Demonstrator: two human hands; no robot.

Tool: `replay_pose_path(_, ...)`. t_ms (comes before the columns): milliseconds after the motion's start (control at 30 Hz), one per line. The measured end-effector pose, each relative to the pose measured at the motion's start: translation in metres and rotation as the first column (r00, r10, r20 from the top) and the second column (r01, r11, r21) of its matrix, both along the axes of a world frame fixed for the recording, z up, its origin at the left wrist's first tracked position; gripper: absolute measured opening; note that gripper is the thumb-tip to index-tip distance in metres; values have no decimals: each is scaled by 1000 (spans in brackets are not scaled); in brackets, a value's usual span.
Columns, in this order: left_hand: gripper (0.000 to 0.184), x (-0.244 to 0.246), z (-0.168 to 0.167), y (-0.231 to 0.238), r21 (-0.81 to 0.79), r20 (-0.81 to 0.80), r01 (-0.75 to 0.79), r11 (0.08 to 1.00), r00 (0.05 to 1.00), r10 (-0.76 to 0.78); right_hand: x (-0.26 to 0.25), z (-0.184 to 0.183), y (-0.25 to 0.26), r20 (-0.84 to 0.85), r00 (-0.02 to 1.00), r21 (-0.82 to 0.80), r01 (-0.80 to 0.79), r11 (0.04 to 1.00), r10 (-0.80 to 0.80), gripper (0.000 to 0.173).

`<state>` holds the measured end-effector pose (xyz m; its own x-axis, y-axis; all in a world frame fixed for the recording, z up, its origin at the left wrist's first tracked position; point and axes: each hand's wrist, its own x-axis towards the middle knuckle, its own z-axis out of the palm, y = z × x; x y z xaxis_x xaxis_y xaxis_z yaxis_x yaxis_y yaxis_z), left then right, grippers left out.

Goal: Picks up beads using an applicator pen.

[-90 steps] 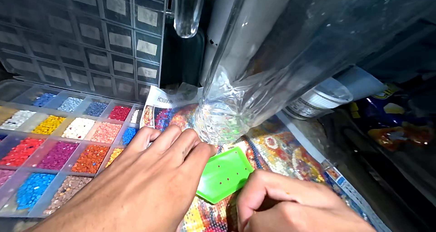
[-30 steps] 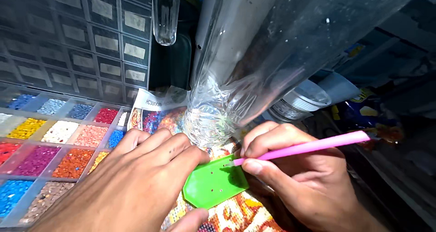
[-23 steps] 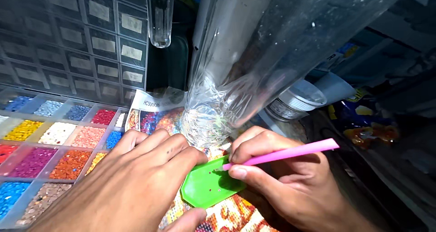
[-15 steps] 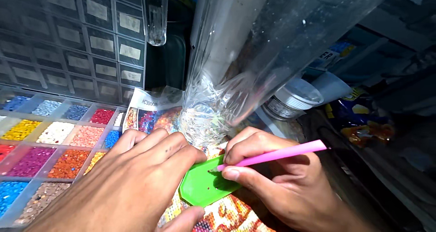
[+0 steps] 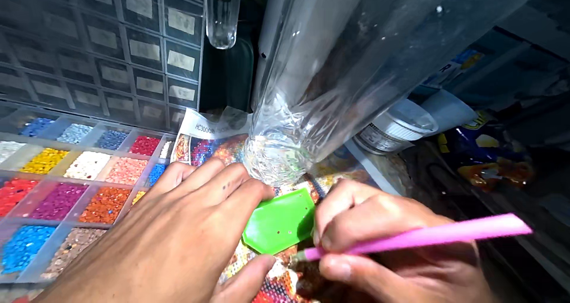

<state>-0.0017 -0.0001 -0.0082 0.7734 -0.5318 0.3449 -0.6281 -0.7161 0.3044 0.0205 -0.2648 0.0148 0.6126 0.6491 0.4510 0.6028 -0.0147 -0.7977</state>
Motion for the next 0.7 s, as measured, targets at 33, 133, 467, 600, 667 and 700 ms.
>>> replay_pose_path(33, 52, 0, 0, 0, 0, 8, -3, 1000, 1000, 3, -2, -1, 0, -31, 999, -2, -42, 999, 41, 7)
replay_pose_path(133, 57, 0, 4, 0, 43, -18, 7, 999, 1000, -6, -4, 0, -2, -109, 987, -18, -119, 993, 117, 8)
replay_pose_path(467, 85, 0, 11, -1, 238, -25, 52, 970, 999, -47, -7, 4, 0, -127, 982, -116, -154, 981, 139, 9)
replay_pose_path(600, 87, 0, 15, 0, 260, -72, 64, 964, 996, -47, -8, 4, 1, -100, 987, -144, -140, 980, 127, 9)
replay_pose_path(667, 88, 0, 17, 0, 268, -95, 72, 961, 994, -48, -7, 4, 1, -117, 984, -123, -146, 982, 132, 8)
replay_pose_path(700, 87, 0, 18, 0, 266, -100, 73, 961, 994, -48, -7, 4, 1, -132, 982, -108, -153, 982, 138, 8)
